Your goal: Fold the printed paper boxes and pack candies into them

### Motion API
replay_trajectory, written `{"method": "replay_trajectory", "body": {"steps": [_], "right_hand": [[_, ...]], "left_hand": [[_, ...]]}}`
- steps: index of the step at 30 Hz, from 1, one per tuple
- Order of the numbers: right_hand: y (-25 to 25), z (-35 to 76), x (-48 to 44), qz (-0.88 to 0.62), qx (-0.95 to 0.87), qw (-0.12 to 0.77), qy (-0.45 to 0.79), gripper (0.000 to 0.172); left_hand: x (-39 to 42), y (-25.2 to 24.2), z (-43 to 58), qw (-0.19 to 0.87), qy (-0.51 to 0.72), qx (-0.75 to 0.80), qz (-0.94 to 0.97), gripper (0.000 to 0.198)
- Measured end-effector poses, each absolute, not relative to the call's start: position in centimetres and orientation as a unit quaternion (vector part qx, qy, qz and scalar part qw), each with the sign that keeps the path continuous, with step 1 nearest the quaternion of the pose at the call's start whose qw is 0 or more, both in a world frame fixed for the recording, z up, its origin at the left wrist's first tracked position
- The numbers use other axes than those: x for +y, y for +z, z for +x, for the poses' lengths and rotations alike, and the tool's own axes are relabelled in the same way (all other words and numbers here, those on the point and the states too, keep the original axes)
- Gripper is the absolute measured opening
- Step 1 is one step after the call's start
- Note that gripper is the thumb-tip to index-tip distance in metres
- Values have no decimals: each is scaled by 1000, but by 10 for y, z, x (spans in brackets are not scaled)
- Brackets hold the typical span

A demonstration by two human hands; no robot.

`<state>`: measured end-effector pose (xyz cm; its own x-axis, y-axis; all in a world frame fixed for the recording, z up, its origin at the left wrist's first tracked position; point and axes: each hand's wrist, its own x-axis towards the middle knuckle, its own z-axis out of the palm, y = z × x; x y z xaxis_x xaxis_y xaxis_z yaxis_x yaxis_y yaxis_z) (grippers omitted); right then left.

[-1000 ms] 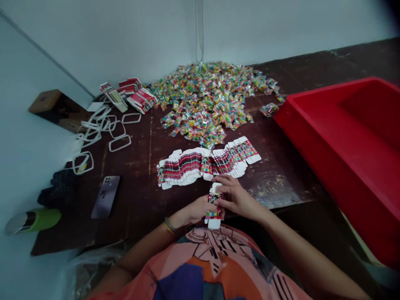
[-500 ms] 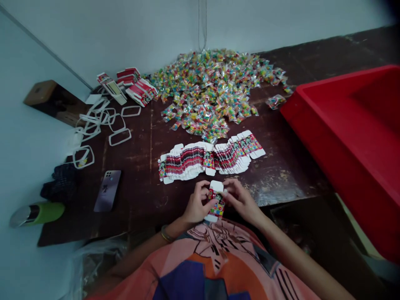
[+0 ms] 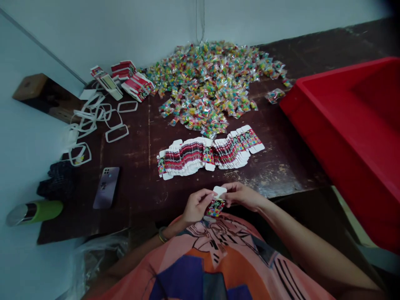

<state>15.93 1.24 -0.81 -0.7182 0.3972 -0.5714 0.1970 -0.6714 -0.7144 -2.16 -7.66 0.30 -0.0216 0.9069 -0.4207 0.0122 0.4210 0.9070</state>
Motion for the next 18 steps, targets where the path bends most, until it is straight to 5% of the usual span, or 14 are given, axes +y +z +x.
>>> {"method": "replay_trajectory", "body": {"steps": [5, 9, 18], "right_hand": [[16, 147, 8, -325, -652, 140, 671, 28], [16, 143, 4, -323, -714, 156, 601, 23], [16, 159, 0, -166, -852, 111, 484, 37]], "left_hand": [[-68, 0, -17, 725, 420, 520, 170, 58], [-68, -6, -19, 772, 435, 454, 97, 55], [-80, -14, -31, 789, 392, 437, 182, 82]]}}
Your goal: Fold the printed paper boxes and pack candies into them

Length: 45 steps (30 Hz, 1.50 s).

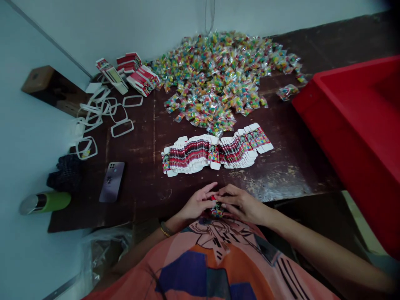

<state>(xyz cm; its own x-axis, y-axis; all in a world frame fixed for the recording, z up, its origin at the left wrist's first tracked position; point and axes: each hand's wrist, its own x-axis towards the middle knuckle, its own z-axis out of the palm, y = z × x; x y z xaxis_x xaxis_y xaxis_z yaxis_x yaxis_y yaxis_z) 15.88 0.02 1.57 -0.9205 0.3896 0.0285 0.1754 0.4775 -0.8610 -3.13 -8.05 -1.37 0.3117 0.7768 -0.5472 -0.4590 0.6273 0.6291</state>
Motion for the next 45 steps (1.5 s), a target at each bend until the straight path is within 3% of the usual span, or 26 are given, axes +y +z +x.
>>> {"method": "replay_trajectory", "body": {"steps": [5, 9, 11, 13, 15, 17, 20, 23, 30, 34, 37, 41, 43, 45], "right_hand": [[21, 147, 61, -101, -886, 77, 445, 29], [8, 124, 167, -367, -879, 167, 254, 32], [0, 112, 208, -459, -852, 154, 201, 44], [-5, 105, 231, -479, -843, 134, 203, 38], [-6, 103, 236, -478, -840, 141, 213, 25], [1, 106, 224, -492, -829, 156, 216, 24], [18, 112, 179, -446, -821, 206, 291, 35], [36, 115, 118, -296, -811, 232, 449, 29], [34, 111, 63, -358, -832, 279, 320, 15], [28, 116, 51, -299, -833, 259, 385, 19], [20, 122, 38, -347, -719, 305, 520, 20], [6, 126, 30, -352, -525, 217, 744, 30], [6, 125, 32, -335, -522, 169, 766, 29], [13, 125, 34, -314, -603, 169, 713, 23]], "left_hand": [[-70, 1, -42, 702, 373, 504, 338, 81], [-66, 20, -78, 603, 233, 567, 510, 63], [-70, 27, -100, 572, 150, 563, 577, 43], [-77, 29, -115, 567, 95, 554, 602, 22], [-82, 26, -120, 592, 112, 562, 567, 20], [-83, 19, -114, 648, 198, 562, 474, 32], [-74, 7, -92, 716, 337, 513, 332, 43], [-58, -3, -68, 708, 412, 493, 292, 47], [-47, -2, -41, 719, 423, 459, 308, 55], [-49, 4, -41, 709, 433, 477, 286, 48], [-49, 3, -39, 705, 453, 483, 253, 61], [-47, 1, -37, 705, 435, 498, 257, 48], [-45, 1, -37, 707, 411, 497, 289, 39], [-43, 1, -38, 703, 398, 503, 306, 37]]}}
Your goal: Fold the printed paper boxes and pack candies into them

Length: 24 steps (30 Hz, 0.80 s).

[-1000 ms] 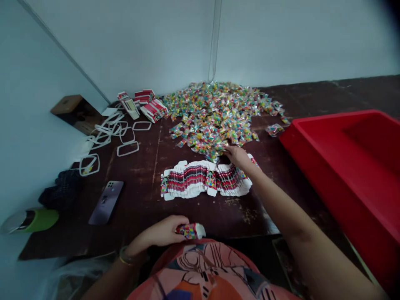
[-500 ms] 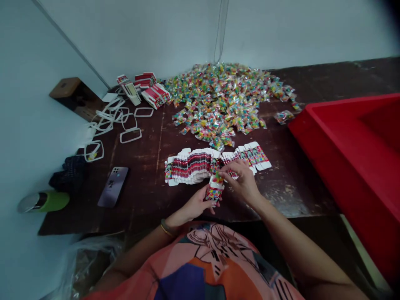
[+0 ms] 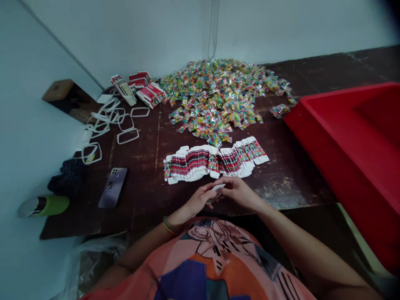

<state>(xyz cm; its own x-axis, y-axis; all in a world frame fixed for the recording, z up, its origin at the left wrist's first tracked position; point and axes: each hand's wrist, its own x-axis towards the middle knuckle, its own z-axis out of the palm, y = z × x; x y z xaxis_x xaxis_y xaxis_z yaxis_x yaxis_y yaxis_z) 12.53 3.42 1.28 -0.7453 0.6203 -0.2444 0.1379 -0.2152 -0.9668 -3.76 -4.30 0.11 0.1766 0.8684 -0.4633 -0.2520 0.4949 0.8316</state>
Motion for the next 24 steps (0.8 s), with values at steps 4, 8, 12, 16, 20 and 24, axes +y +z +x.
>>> {"method": "replay_trajectory", "body": {"steps": [4, 8, 12, 16, 20, 24], "right_hand": [[34, 129, 42, -245, -749, 194, 584, 24], [38, 135, 52, -291, -703, 204, 616, 22], [22, 140, 57, -321, -641, 206, 666, 21], [9, 141, 56, -322, -604, 214, 697, 20], [3, 145, 41, -304, -689, 290, 590, 20], [-2, 157, 26, -314, -736, 319, 507, 26]], "left_hand": [[-38, 1, -36, 712, 418, 490, 280, 39], [-36, 1, -32, 753, 435, 406, 282, 45], [-35, -1, -29, 757, 408, 402, 314, 46], [-32, -4, -31, 681, 375, 471, 418, 41], [-32, -4, -31, 687, 368, 484, 398, 40], [-37, -5, -22, 750, 351, 453, 330, 42]]}}
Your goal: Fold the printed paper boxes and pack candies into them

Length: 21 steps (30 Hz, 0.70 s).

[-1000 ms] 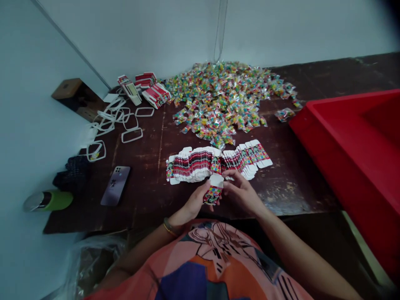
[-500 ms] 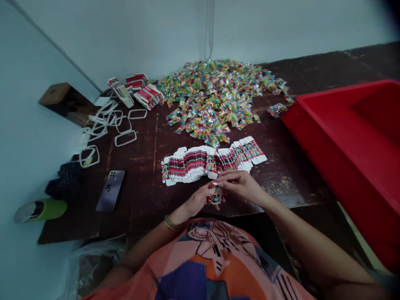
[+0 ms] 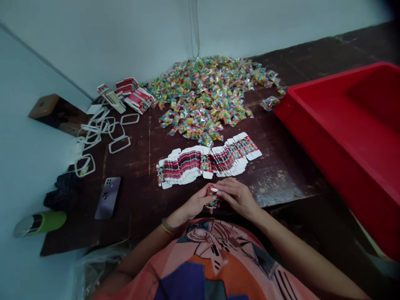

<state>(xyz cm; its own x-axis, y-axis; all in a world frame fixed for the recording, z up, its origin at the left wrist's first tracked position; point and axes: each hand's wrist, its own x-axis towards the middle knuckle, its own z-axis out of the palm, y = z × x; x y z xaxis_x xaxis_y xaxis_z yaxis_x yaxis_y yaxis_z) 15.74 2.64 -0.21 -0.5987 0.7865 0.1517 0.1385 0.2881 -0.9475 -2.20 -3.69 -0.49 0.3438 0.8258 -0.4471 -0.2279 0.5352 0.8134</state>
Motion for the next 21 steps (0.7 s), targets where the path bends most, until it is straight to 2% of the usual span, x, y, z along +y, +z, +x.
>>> {"method": "replay_trajectory", "body": {"steps": [5, 11, 16, 18, 21], "right_hand": [[-5, 172, 27, -384, -651, 266, 599, 22], [2, 176, 10, -355, -699, 327, 527, 25], [1, 181, 13, -427, -560, 253, 663, 29], [0, 182, 13, -423, -581, 266, 643, 27], [-2, 179, 3, -397, -674, 328, 531, 23]], "left_hand": [[-35, -10, -14, 774, 300, 431, 354, 39], [-32, -6, -20, 811, 274, 395, 333, 38], [-29, -3, -13, 776, 251, 416, 403, 38], [-27, -5, -14, 774, 248, 420, 405, 38], [-28, -8, -18, 796, 253, 410, 366, 40]]}}
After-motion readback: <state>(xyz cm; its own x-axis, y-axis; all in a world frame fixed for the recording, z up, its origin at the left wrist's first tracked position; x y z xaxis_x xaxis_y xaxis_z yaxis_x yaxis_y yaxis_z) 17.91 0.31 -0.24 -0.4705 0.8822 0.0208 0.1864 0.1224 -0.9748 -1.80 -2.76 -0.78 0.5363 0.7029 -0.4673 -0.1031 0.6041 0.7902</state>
